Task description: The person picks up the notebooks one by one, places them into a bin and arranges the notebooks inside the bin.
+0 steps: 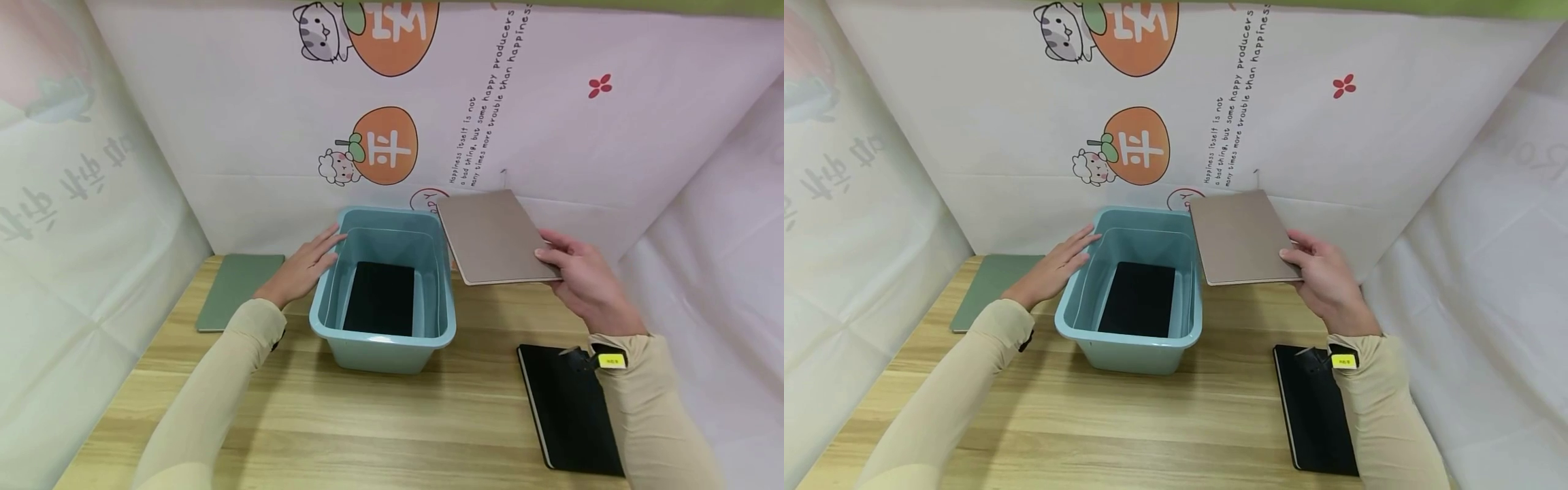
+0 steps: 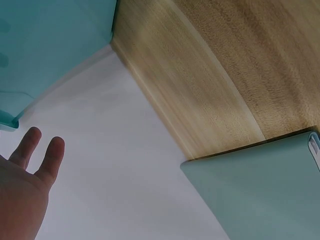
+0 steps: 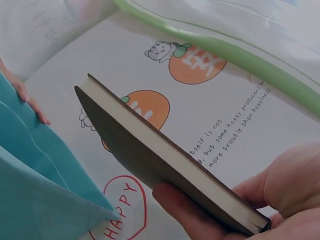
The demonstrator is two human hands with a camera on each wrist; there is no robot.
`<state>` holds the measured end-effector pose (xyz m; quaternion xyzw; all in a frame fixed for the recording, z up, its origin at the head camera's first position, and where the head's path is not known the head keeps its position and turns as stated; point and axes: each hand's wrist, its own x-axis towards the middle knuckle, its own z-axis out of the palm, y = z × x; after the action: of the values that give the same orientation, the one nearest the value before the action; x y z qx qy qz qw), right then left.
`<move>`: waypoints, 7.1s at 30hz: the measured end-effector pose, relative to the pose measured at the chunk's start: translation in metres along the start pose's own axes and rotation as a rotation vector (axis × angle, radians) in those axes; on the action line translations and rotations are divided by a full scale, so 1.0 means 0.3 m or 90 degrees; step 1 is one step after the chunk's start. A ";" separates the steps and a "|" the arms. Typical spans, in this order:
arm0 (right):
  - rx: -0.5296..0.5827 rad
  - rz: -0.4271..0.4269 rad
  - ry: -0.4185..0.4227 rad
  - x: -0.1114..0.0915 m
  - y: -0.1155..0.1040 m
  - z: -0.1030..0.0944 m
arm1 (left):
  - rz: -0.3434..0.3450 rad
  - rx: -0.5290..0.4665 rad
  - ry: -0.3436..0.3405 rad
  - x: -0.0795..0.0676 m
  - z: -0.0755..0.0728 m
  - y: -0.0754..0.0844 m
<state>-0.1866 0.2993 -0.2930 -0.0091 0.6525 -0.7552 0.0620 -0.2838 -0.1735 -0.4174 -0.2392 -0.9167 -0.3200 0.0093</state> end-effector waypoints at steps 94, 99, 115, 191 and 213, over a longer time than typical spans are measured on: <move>-0.103 0.175 -0.113 0.281 0.143 0.534 | 0.015 0.012 -0.004 0.004 -0.006 -0.007; -0.112 0.188 -0.112 0.298 0.157 0.546 | 0.016 0.012 -0.007 0.006 -0.007 -0.007; -0.161 0.202 -0.134 0.340 0.215 0.580 | 0.023 0.014 -0.006 0.007 -0.007 -0.005; -0.676 0.290 -0.189 0.445 0.353 0.658 | -0.002 -0.004 -0.012 0.000 -0.011 0.002; -0.591 0.351 -0.177 0.497 0.386 0.659 | -0.003 -0.007 -0.010 -0.005 -0.018 0.005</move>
<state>-0.3064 0.0727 -0.3880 0.0364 0.8806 -0.3359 0.3322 -0.2826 -0.1763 -0.4126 -0.2397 -0.9156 -0.3228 -0.0002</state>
